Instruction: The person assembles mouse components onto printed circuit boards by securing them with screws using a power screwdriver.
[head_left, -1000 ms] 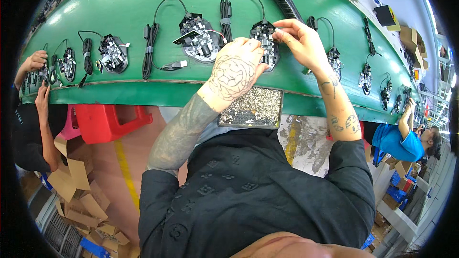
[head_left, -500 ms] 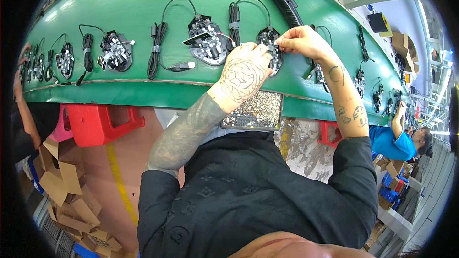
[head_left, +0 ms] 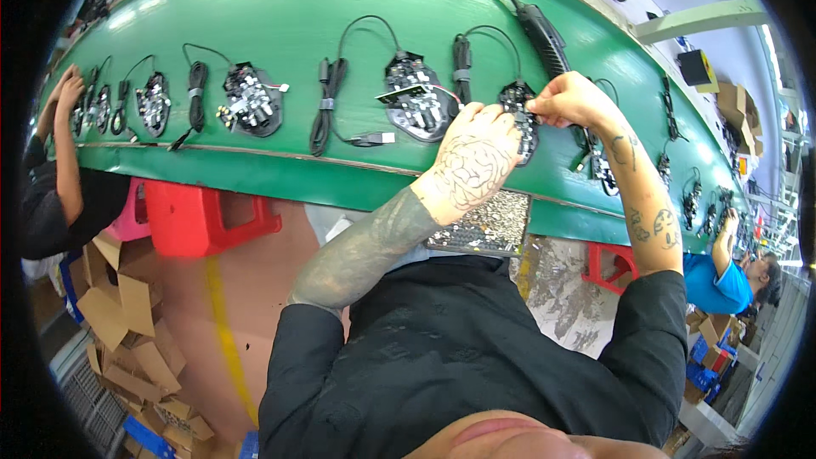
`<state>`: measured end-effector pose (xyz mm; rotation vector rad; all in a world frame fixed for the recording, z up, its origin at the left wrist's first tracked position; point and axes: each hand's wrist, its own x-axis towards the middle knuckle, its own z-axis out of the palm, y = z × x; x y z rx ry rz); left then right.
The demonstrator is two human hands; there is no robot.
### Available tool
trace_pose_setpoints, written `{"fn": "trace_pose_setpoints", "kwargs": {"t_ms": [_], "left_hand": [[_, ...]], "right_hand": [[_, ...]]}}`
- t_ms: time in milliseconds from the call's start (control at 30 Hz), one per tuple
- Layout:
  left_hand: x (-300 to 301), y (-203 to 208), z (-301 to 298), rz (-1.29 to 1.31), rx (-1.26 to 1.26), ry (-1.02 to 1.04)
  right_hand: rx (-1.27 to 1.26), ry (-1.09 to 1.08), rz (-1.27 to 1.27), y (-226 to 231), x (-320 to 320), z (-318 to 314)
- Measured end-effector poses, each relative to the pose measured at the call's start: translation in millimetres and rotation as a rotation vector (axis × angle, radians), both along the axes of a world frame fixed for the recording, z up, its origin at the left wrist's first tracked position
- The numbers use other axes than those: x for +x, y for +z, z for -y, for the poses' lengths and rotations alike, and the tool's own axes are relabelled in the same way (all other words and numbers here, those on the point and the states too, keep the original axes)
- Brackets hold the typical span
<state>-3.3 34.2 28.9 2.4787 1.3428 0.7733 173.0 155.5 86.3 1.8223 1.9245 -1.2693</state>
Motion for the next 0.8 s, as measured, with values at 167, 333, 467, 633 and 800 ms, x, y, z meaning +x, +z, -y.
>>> {"fn": "trace_pose_setpoints", "kwargs": {"t_ms": [167,333,467,633,800], "left_hand": [[-41.2,20.4,-11.0,-0.06,0.287,0.331],[-72.4,15.2,6.9,-0.218,0.294,0.382],[-74.5,4.9,24.9,-0.171,0.304,0.407],[-67.8,3.4,43.2,-0.188,0.099,0.498],[-66.5,-3.7,47.6,-0.193,0.054,0.536]], "right_hand": [[0.037,0.03,0.074,0.1,-3.1,-6.2],[0.101,0.075,0.049,-11.8,8.0,-1.9],[0.048,-0.089,0.008,-17.2,32.4,-4.0],[0.528,0.176,0.146,5.4,10.6,15.6],[0.89,0.04,0.277,-20.4,23.7,-2.0]]}}
